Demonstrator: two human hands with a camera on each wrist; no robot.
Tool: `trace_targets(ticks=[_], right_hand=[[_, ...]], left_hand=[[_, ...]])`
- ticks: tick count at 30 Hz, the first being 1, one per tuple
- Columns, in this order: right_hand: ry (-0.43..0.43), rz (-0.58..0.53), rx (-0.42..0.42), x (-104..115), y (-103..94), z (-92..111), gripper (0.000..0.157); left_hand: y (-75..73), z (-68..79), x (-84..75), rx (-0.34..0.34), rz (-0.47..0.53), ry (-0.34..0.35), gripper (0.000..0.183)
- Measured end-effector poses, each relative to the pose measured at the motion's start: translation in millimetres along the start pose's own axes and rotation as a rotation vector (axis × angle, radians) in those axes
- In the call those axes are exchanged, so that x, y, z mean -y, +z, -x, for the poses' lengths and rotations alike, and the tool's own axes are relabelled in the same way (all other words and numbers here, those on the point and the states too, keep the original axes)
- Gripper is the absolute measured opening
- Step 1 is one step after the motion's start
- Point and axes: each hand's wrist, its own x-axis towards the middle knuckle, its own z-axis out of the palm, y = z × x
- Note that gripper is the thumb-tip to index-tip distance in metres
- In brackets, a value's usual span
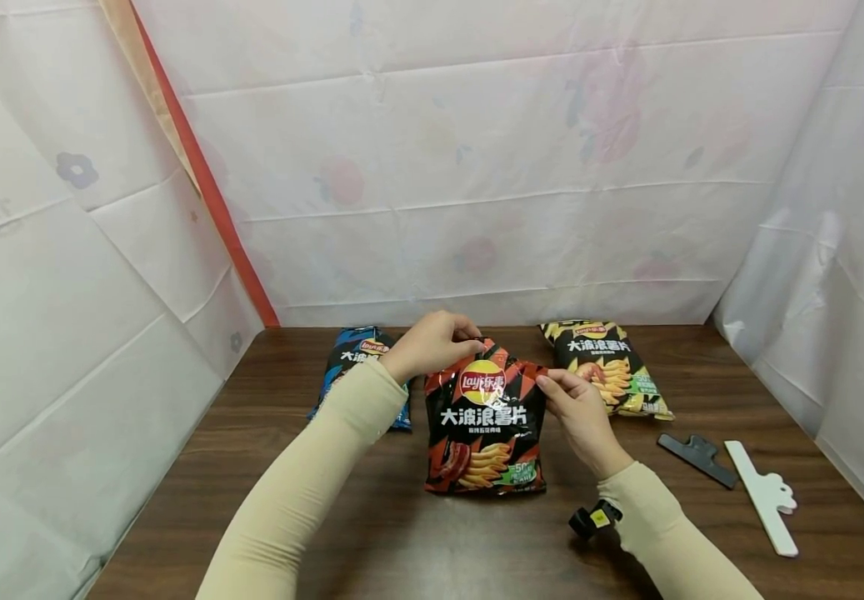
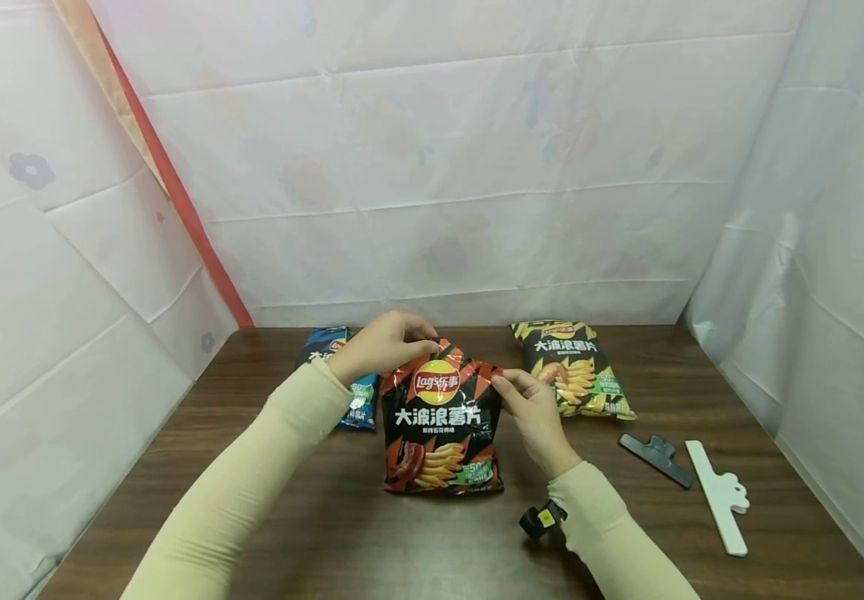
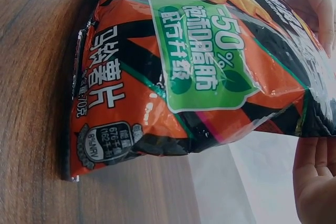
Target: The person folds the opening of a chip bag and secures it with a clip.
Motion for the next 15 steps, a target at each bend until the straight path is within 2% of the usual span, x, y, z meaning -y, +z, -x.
trace_targets(ticks=[11,15], right_hand=[[-0.004,0.007,-0.018,0.1,0.5,0.4,0.012],[0.03,0.052,-0.057,1.1,1.0,1.2,0.009]], left_hand=[[3.2,4.0,1.2,-0.024,0.036,0.014,0.02],[3.9,5.2,1.4,-0.036,0.038,0.02,0.018]])
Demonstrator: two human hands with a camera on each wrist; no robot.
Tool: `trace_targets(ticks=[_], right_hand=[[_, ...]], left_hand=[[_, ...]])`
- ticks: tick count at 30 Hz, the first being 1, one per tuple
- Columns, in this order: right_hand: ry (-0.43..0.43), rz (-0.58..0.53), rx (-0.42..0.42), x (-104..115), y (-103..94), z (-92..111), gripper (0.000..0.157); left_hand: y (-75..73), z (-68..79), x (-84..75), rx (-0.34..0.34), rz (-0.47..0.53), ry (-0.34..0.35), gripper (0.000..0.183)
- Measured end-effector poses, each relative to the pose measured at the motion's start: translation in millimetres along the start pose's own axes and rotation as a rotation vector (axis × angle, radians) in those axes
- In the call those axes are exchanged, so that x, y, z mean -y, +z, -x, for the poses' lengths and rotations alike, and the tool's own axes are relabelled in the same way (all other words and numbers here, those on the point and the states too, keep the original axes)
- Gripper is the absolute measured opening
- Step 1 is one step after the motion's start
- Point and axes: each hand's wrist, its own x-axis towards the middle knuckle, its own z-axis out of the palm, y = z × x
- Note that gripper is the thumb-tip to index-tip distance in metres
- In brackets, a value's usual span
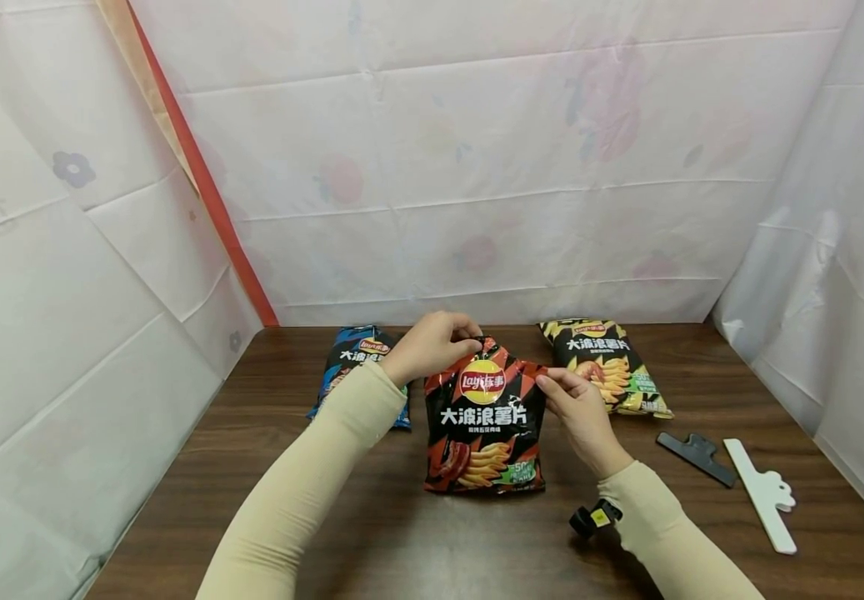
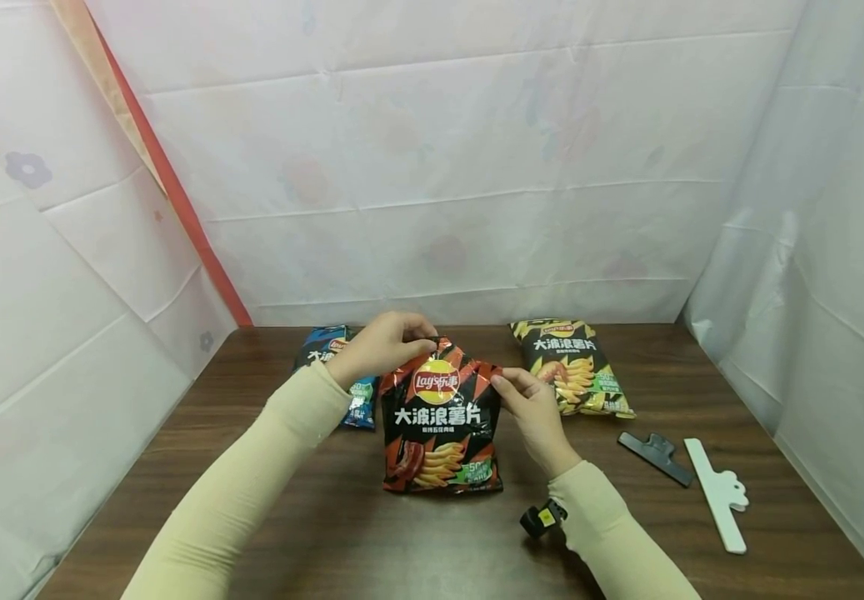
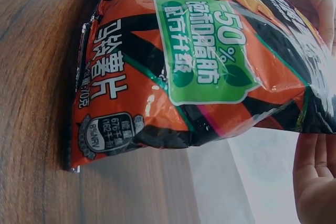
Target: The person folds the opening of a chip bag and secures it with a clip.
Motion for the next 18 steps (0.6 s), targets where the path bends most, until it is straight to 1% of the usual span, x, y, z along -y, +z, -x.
trace_targets(ticks=[3,5,11,18], right_hand=[[0.039,0.047,-0.032,1.1,0.1,0.2,0.006],[0.05,0.068,-0.042,0.9,-0.1,0.4,0.005],[0.035,0.074,-0.035,0.9,-0.2,0.4,0.005],[0.025,0.093,-0.049,2.1,1.1,1.7,0.008]], left_hand=[[0.3,0.4,0.7,-0.01,0.007,0.012,0.017],[1.0,0.4,1.0,-0.013,0.009,0.021,0.016],[0.7,0.9,1.0,-0.017,0.015,0.042,0.014],[0.5,1.4,1.2,-0.021,0.02,0.048,0.013]])
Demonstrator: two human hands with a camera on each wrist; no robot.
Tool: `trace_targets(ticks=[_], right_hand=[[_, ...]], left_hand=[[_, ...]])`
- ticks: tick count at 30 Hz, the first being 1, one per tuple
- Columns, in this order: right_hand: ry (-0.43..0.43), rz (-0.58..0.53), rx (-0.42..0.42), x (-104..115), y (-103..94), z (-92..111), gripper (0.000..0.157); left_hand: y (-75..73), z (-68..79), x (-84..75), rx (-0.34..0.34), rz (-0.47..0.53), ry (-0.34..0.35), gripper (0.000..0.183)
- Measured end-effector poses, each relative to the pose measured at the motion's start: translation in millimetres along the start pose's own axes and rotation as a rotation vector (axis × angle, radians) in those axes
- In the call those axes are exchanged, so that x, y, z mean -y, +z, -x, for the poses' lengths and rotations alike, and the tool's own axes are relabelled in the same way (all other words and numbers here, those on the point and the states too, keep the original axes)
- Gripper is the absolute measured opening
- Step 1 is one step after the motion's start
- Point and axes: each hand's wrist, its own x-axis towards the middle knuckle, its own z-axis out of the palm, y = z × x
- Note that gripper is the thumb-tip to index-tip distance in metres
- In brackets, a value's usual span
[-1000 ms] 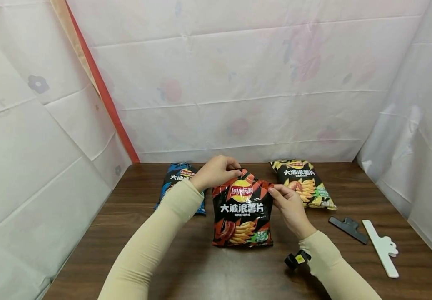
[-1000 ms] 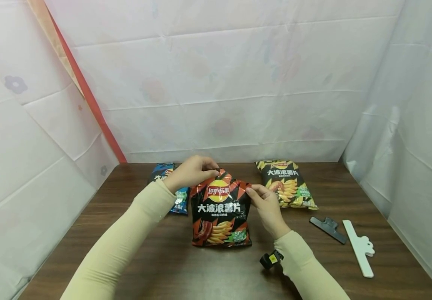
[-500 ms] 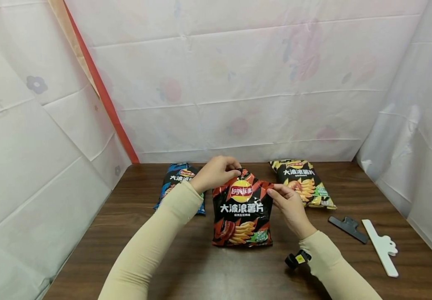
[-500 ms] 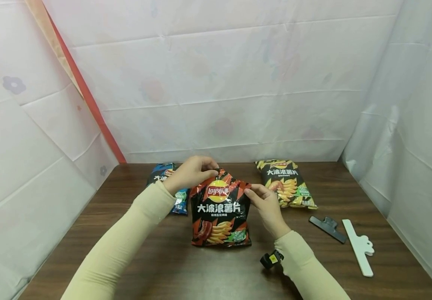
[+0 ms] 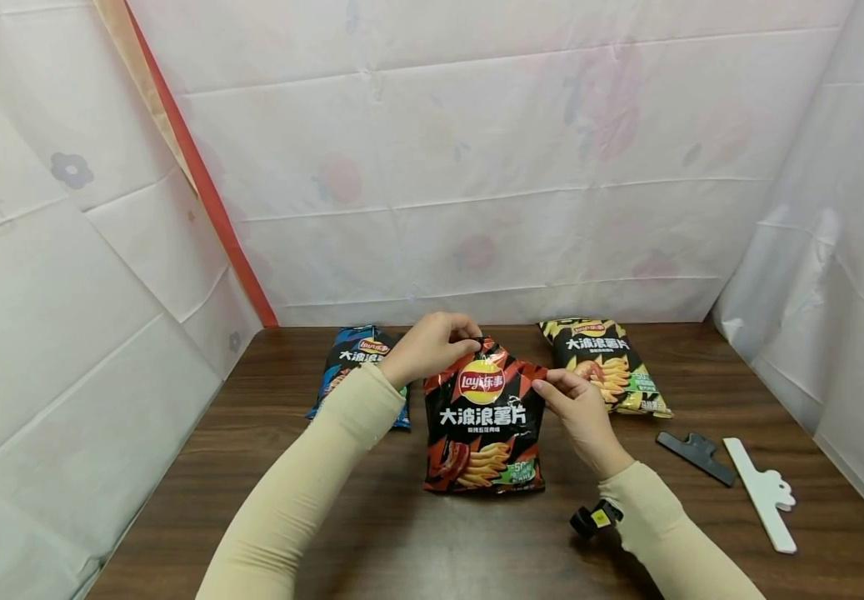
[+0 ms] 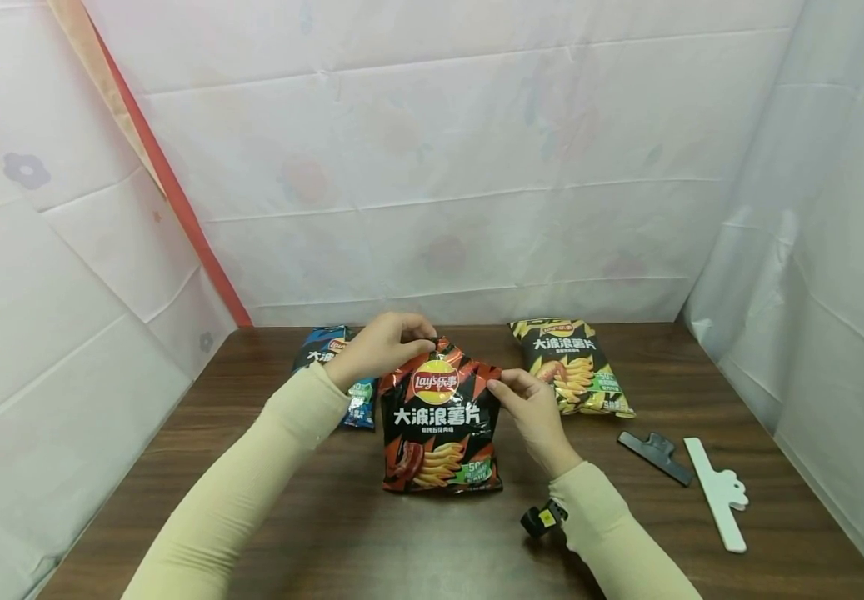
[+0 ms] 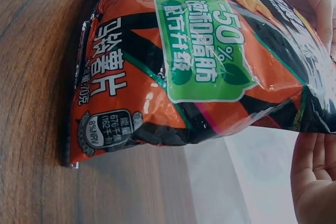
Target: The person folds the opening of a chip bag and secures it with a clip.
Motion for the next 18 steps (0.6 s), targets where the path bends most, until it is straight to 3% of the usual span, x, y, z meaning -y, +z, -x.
trace_targets(ticks=[10,18], right_hand=[[-0.054,0.081,-0.011,3.3,-0.4,0.7,0.002],[-0.109,0.188,-0.037,1.7,-2.3,1.5,0.014]], left_hand=[[-0.4,1.8,0.6,-0.007,0.023,0.002,0.012],[-1.0,3.6,1.1,-0.009,0.04,0.002,0.011]])
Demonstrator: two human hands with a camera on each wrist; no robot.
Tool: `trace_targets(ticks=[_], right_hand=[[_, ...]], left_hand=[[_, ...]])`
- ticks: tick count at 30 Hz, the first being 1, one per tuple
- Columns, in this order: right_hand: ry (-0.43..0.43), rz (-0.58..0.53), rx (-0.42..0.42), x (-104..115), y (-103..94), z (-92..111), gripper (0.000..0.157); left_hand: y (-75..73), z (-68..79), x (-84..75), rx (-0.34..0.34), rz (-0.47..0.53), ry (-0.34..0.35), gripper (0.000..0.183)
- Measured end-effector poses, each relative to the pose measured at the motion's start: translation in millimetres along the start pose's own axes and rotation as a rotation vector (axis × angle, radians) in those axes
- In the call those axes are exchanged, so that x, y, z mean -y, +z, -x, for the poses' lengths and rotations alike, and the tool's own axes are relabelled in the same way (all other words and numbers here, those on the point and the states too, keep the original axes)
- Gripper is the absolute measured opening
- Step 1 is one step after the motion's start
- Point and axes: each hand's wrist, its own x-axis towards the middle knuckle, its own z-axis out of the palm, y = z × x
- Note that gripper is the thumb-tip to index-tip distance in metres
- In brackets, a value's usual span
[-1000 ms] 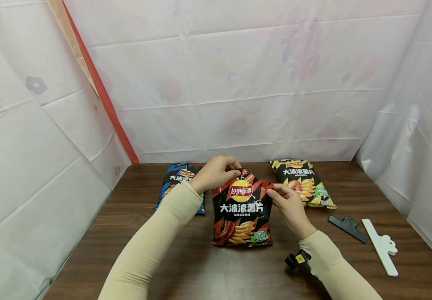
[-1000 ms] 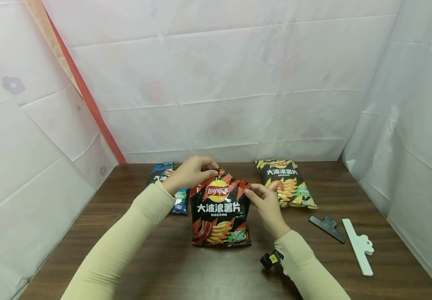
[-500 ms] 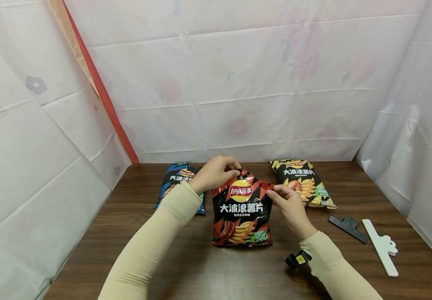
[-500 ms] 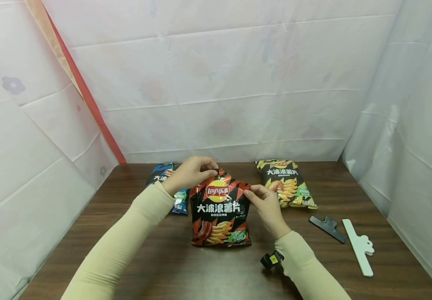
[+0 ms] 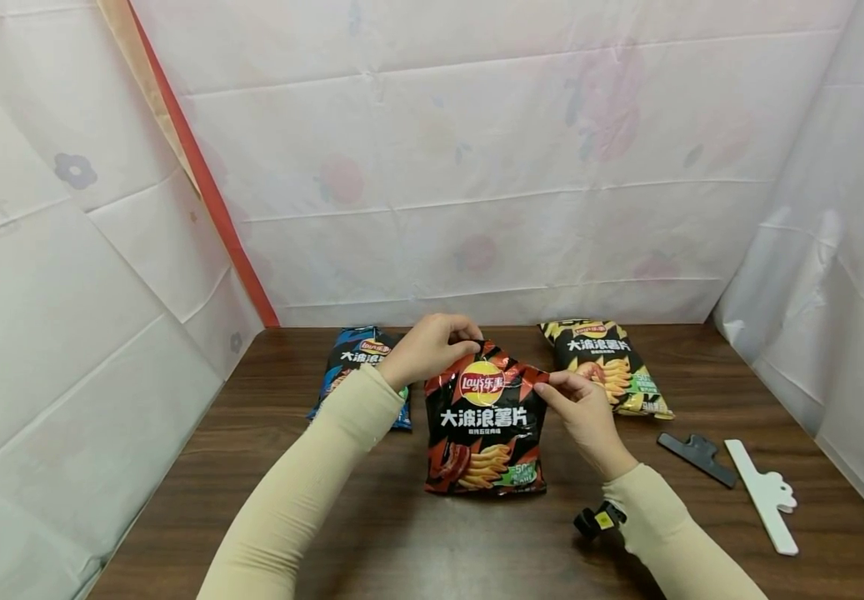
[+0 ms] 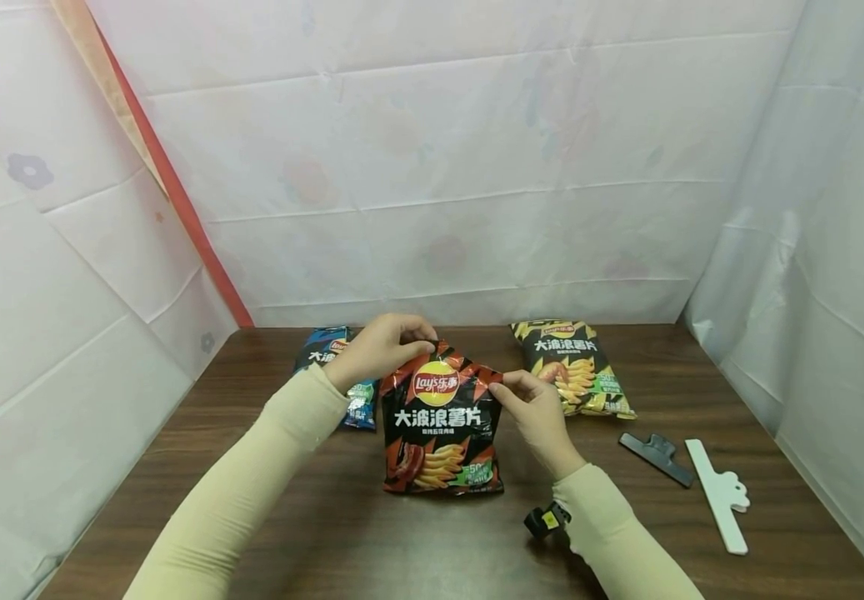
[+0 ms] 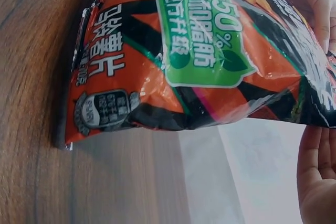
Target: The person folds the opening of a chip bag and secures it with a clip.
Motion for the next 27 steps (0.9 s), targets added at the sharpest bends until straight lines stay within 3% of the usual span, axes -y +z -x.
trace_targets(ticks=[8,27], right_hand=[[-0.055,0.058,-0.019,-5.4,-1.9,-0.7,0.023],[-0.114,0.054,-0.04,-8.4,-6.2,6.1,0.026]], left_hand=[[-0.5,0.3,2.5,0.006,0.037,0.02,0.011],[1.1,2.4,5.3,-0.04,0.042,0.102,0.014]])
